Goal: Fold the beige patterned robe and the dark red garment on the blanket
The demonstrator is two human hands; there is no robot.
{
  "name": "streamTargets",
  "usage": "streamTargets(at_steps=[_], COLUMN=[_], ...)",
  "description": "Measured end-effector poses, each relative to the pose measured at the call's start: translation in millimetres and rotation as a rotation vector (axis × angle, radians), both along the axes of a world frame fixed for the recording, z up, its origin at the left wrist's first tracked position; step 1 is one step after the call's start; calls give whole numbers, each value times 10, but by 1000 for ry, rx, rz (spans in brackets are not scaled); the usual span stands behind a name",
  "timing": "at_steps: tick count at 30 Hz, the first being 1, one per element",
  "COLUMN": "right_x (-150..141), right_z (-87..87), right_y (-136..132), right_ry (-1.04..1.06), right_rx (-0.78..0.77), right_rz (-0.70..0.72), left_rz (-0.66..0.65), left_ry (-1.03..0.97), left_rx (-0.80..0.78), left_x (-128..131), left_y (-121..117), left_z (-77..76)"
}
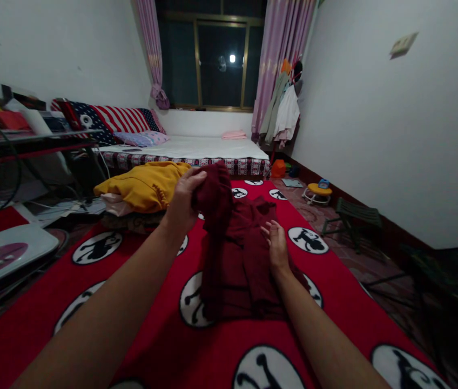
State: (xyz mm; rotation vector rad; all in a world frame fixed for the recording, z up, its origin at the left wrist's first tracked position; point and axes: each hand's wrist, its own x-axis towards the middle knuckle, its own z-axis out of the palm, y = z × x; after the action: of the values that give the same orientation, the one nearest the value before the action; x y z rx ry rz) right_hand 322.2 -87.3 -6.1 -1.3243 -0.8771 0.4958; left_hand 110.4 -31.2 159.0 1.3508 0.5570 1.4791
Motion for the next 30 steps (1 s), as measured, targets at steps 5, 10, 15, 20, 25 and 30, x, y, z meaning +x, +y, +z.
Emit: streamTargets(at_steps=[5,10,15,20,25,30], right_x=[261,352,214,237,451,650], right_z=[57,47,71,152,207,388], right_y=[-18,-11,-41,-180,-237,32], right_ry=[439,401,128,23,40,-104], right_rx=[-77,-71,-76,44,-89,-292], right_rz=[72,154,176,-45,15,54], left_rz=[-722,-432,307,339,178,133], left_ry=[617,847,879,898,844,871], left_rx=[264,256,272,269,389,393], left_x=[340,345,234,288,395,409], left_y=[-606,-506,-41,59,-58,-109], left_z=[-523,-1082,-1229,-1503,-1570,-1575])
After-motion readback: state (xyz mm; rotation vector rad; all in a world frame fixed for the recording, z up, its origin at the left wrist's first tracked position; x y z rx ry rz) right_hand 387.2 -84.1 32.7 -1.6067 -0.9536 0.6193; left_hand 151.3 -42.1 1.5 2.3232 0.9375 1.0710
